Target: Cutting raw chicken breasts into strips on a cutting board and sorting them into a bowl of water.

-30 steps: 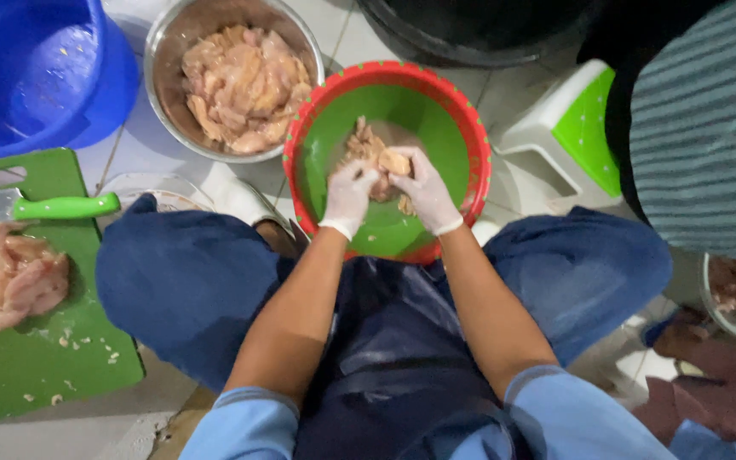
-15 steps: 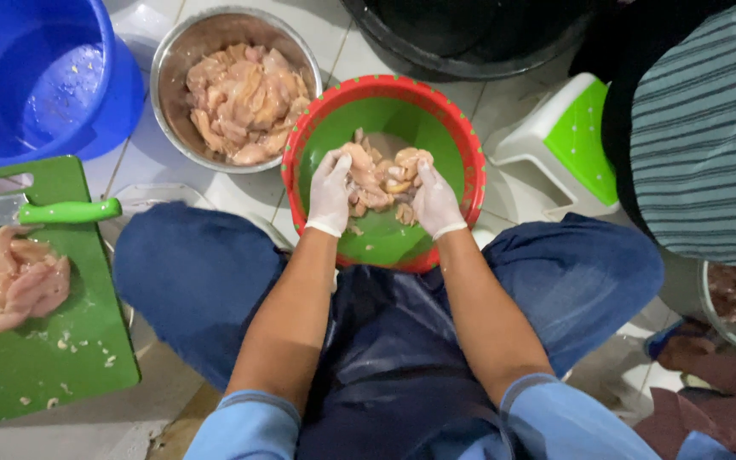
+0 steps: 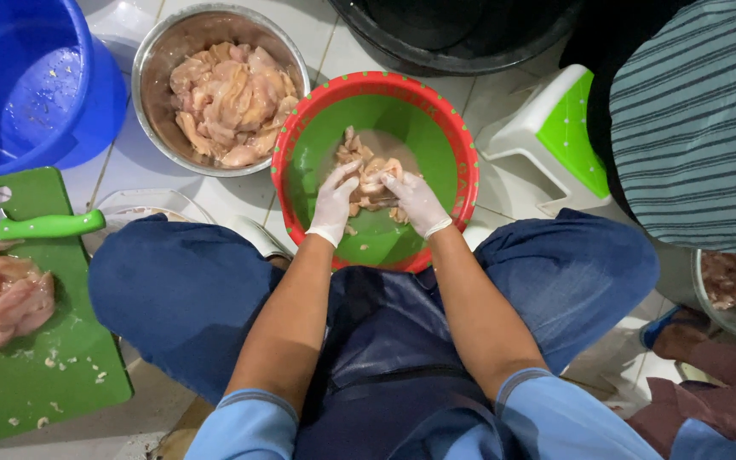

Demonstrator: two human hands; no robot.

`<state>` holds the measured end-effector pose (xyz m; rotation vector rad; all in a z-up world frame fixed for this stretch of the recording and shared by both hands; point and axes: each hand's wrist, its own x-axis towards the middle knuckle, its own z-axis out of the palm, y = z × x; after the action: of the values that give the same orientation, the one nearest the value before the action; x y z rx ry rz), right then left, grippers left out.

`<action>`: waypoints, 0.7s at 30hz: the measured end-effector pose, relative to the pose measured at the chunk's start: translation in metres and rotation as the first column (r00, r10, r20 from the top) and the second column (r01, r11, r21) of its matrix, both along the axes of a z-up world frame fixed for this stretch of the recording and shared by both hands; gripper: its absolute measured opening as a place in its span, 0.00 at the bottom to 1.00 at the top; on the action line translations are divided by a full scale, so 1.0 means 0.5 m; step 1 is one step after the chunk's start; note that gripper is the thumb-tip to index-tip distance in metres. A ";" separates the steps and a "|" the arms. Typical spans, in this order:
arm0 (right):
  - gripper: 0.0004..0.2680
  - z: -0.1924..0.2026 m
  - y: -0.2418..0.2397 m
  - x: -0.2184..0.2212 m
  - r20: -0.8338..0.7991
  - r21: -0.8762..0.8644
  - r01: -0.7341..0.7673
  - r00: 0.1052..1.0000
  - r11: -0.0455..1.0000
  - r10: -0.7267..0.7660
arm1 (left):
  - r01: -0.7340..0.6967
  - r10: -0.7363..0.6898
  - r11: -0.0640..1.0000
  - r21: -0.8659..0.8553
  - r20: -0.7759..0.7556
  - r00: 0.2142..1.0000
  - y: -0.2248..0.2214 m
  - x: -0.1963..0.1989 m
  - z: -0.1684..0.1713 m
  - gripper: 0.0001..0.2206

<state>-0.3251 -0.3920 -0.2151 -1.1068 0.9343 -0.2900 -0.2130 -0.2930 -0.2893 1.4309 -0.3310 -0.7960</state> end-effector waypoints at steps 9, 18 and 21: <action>0.10 -0.010 0.018 0.003 0.118 -0.213 -0.072 0.988 0.974 0.099 | 0.117 -0.055 0.985 0.127 -0.408 0.911 0.007 -0.003 -0.002 0.08; 0.07 -0.114 -0.035 -0.020 -0.041 -0.214 0.014 0.999 0.977 -0.023 | 0.087 -0.069 0.991 0.105 -0.157 0.985 0.015 -0.005 0.031 0.09; 0.07 -0.110 -0.041 -0.024 -0.046 -0.287 -0.007 0.999 0.958 -0.007 | 0.053 -0.045 0.992 0.113 -0.072 0.996 0.014 0.007 0.032 0.09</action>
<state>-0.3372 -0.4123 -0.2701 -1.3850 0.9536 -0.4108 -0.2097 -0.2862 -0.2731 1.5028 -0.2713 -0.9147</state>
